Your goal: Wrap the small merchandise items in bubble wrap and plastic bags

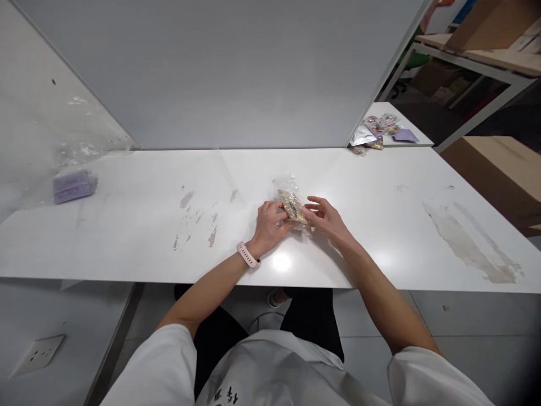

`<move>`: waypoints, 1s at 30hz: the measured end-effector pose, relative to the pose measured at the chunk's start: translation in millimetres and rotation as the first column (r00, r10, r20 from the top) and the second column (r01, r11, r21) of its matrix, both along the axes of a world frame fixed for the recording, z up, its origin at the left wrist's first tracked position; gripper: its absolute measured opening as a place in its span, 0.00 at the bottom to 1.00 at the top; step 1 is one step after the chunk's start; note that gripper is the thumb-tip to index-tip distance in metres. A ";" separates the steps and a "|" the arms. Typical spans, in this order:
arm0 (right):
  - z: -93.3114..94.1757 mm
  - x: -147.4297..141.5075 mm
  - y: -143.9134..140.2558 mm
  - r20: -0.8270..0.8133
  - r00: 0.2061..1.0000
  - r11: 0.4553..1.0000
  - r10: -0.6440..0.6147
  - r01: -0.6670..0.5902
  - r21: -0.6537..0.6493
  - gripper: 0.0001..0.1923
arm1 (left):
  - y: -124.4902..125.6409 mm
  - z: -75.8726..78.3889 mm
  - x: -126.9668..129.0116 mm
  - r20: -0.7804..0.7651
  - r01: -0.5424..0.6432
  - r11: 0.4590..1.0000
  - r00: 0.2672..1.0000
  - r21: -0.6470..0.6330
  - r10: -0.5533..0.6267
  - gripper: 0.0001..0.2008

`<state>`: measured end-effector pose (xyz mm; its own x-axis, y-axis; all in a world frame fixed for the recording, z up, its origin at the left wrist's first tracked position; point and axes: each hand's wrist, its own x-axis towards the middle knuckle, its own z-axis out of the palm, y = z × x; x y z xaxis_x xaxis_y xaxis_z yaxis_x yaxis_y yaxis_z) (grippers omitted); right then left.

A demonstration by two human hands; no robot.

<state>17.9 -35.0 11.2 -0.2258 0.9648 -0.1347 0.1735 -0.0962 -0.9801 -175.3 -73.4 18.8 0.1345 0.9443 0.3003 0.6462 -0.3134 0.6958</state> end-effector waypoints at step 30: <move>2.3 0.1 5.4 -0.565 0.822 0.986 -0.066 -0.035 -0.165 0.25 | -5.7 2.4 -0.6 0.587 0.366 0.906 0.789 -0.213 -0.181 0.15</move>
<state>18.0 -29.6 13.5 -0.2958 0.9449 -0.1404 -0.4109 -0.2585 -0.8743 -175.9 -79.1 21.2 0.3037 0.9461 0.1126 0.0524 -0.1346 0.9895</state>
